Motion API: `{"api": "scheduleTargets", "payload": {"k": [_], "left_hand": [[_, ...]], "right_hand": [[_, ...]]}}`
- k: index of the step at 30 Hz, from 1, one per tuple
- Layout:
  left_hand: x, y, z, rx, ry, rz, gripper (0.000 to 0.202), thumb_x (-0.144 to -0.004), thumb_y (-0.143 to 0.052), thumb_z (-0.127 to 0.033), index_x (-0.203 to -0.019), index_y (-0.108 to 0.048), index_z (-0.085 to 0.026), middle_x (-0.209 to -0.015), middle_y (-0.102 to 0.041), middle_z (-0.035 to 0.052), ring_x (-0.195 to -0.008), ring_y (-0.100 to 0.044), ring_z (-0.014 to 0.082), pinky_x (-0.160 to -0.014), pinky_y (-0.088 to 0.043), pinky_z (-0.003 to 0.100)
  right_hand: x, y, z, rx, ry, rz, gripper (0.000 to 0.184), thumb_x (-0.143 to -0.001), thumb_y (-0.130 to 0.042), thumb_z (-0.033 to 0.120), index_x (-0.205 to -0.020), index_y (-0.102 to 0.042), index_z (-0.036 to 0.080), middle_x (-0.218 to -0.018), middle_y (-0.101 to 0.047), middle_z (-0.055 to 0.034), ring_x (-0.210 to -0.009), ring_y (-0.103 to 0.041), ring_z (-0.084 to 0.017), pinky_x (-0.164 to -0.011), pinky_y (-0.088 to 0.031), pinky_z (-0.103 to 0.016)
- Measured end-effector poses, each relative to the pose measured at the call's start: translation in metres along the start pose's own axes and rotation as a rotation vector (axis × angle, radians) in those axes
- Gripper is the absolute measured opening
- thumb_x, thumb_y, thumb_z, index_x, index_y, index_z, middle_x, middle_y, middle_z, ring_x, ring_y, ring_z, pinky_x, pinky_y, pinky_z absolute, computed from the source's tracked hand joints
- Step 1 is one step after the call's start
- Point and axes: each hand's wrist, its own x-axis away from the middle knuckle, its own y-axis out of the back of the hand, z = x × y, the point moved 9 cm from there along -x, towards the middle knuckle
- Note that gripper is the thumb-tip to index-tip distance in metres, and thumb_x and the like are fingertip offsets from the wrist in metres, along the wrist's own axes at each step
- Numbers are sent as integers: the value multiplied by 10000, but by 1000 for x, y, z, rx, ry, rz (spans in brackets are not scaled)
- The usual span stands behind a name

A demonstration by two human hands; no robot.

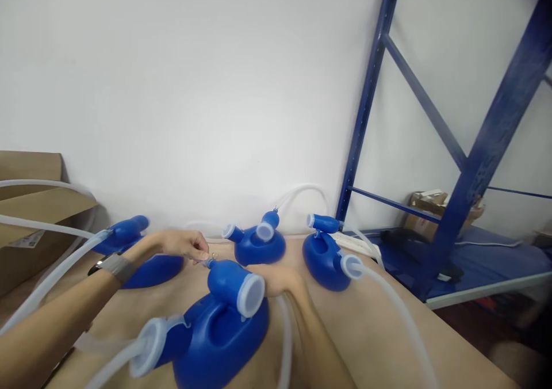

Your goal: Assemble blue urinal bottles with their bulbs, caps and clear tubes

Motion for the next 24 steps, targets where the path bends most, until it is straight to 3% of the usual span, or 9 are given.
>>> {"api": "scheduleTargets", "payload": {"k": [6,11,14,16,18,20,22,24], "left_hand": [[15,33,10,-151,43,-385,435,-862,-646,-610,-896,-808,-207,-859,-755,49,-855,-642,222,-774,-460,277],[28,45,15,-275,76,-552,465,-833,-628,-646,-846,-812,-219,-867,-732,56,-857,-644,224,-822,-473,295],[34,51,1,-380,54,-658,478,-887,-581,-642,-851,-800,-219,-879,-738,65,-924,-645,243,-1022,-422,399],[44,52,-20,-451,18,-739,447,-931,-555,-601,-896,-790,-222,-1035,-758,90,-1091,-624,286,-1156,-295,496],[62,44,-44,-507,-17,-812,418,-974,-520,-553,-975,-777,-223,-1233,-729,112,-1242,-565,321,-1183,-248,532],[83,25,-66,-551,-35,-853,426,-1025,-460,-521,-1049,-765,-224,-1215,-735,116,-1195,-599,308,-1106,-362,490],[103,-7,-80,-620,-21,-885,441,-1059,-422,-508,-1092,-759,-225,-1147,-755,107,-1062,-670,278,-963,-476,418],[111,-47,-81,-662,23,-855,461,-1034,-480,-565,-1229,-730,-230,-1231,-746,121,-1059,-698,292,-898,-528,404]], "right_hand": [[-7,-4,-2,15,-36,14,286,-742,-845,154,-995,-742,239,-1043,-739,-10,-922,-679,-218,-841,-556,-295],[-10,-7,-5,-14,-23,44,340,-735,-892,326,-1033,-756,235,-1054,-708,-8,-981,-655,-228,-896,-530,-309],[-9,-9,-8,-5,-41,27,451,-743,-885,350,-1152,-742,223,-1070,-687,-33,-1011,-644,-255,-938,-518,-358],[-7,-9,-11,-1,-59,-4,521,-765,-867,383,-1238,-716,225,-1091,-679,-48,-1019,-644,-268,-957,-515,-388],[-6,-8,-15,-6,-66,-34,539,-780,-856,418,-1269,-705,248,-1110,-685,-43,-1033,-651,-270,-978,-515,-394],[-5,-5,-18,-19,-61,-68,513,-795,-846,434,-1262,-710,271,-1131,-701,-33,-1063,-659,-269,-1007,-511,-388],[-7,-2,-22,-37,-58,-122,497,-838,-810,437,-1293,-696,274,-1189,-710,-48,-1130,-656,-284,-1047,-497,-403],[-12,0,-27,-59,-54,-203,488,-909,-739,427,-1362,-654,269,-1288,-693,-78,-1233,-629,-298,-1109,-460,-423]]}}
